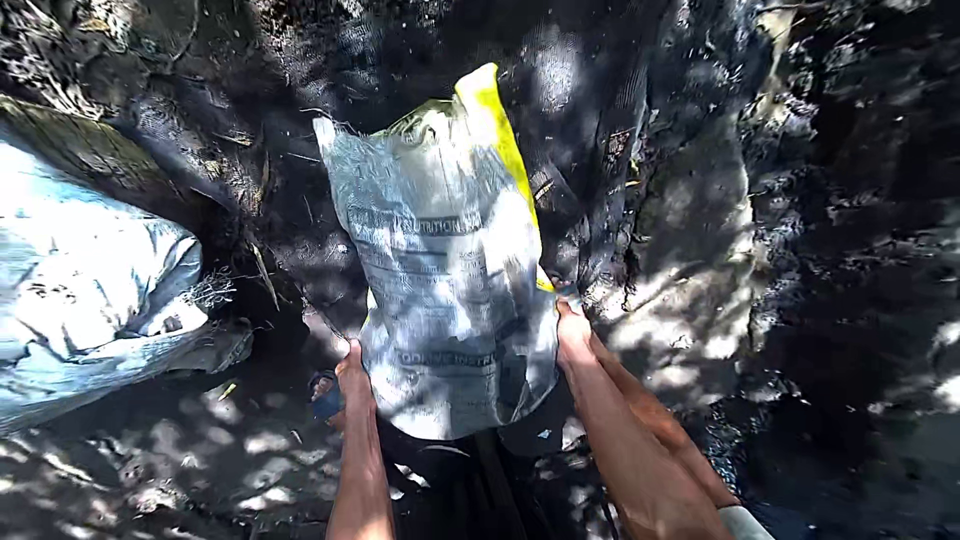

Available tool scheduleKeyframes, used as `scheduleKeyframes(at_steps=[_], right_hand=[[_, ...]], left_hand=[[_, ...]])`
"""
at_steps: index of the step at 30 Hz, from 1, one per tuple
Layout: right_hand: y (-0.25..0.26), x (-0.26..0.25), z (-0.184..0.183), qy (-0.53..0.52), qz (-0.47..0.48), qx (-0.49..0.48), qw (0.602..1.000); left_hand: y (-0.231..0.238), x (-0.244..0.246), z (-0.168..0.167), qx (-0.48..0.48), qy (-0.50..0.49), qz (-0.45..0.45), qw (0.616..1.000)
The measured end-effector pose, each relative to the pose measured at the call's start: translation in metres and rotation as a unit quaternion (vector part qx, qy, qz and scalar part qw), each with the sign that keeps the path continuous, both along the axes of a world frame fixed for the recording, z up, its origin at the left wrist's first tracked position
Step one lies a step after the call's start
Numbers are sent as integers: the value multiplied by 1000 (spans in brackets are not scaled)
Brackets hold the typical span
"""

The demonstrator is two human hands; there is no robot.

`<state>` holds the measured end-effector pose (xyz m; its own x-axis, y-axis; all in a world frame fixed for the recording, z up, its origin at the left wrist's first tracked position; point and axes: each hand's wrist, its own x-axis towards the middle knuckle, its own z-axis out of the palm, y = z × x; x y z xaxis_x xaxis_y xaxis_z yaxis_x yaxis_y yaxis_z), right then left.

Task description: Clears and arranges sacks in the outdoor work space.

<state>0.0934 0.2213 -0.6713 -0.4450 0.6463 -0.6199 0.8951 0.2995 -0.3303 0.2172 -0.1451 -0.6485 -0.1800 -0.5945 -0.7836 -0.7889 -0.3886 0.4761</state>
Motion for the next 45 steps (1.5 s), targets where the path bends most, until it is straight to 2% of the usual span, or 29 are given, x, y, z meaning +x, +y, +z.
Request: scheduleKeyframes(at_steps=[3,5,6,8,10,12,15,17,19,20,22,25,28,31,32,34,36,38,40,42,44,45], right_hand=[[-5,9,24,23,-29,-9,999],[2,19,36,76,-76,-75,991],[12,22,36,84,-91,-111,986],[15,7,24,53,-131,-103,985],[1,-25,13,31,-118,-88,989],[1,-30,20,16,-104,-63,992],[14,-32,18,47,-141,-140,979],[24,-35,6,39,-157,-146,976],[22,-50,-2,-26,-91,-68,993],[21,-64,-1,-84,-14,-12,996],[26,-88,9,-170,139,63,974],[22,-134,32,-177,263,40,947],[12,-140,5,-223,363,-10,905],[8,-120,-29,-248,430,-35,867],[5,-122,-27,-255,408,-34,876],[10,-114,-15,-203,323,-41,924],[14,-104,16,-115,196,-106,968],[18,-91,53,-52,73,-163,982],[18,-78,72,14,-13,-205,979],[21,-58,82,71,-118,-268,953],[20,-53,79,115,-210,-312,920],[20,-56,75,127,-236,-326,907]], left_hand=[[9,-1,25,-13,54,1,998],[9,17,35,-18,103,17,994],[9,24,35,-12,87,22,996],[2,13,28,-2,36,37,999],[-1,-18,27,-13,31,36,999],[10,-24,36,-31,43,34,998],[5,-9,25,-23,50,46,997],[-3,-18,12,-5,48,53,997],[-9,-37,10,10,45,65,997],[-13,-45,11,18,38,63,997],[-26,-50,14,45,19,20,999],[-55,-66,17,78,-43,-129,988],[-64,-100,15,75,-139,-322,933],[-39,-133,12,51,-201,-437,875],[-32,-135,7,33,-223,-453,863],[-22,-116,3,6,-228,-432,872],[-16,-101,10,-5,-185,-340,922],[-6,-87,38,17,-97,-190,977],[-2,-71,60,53,29,-62,996],[-2,-49,68,95,99,26,990],[-3,-44,62,97,117,46,987],[-3,-51,58,79,92,33,992]])
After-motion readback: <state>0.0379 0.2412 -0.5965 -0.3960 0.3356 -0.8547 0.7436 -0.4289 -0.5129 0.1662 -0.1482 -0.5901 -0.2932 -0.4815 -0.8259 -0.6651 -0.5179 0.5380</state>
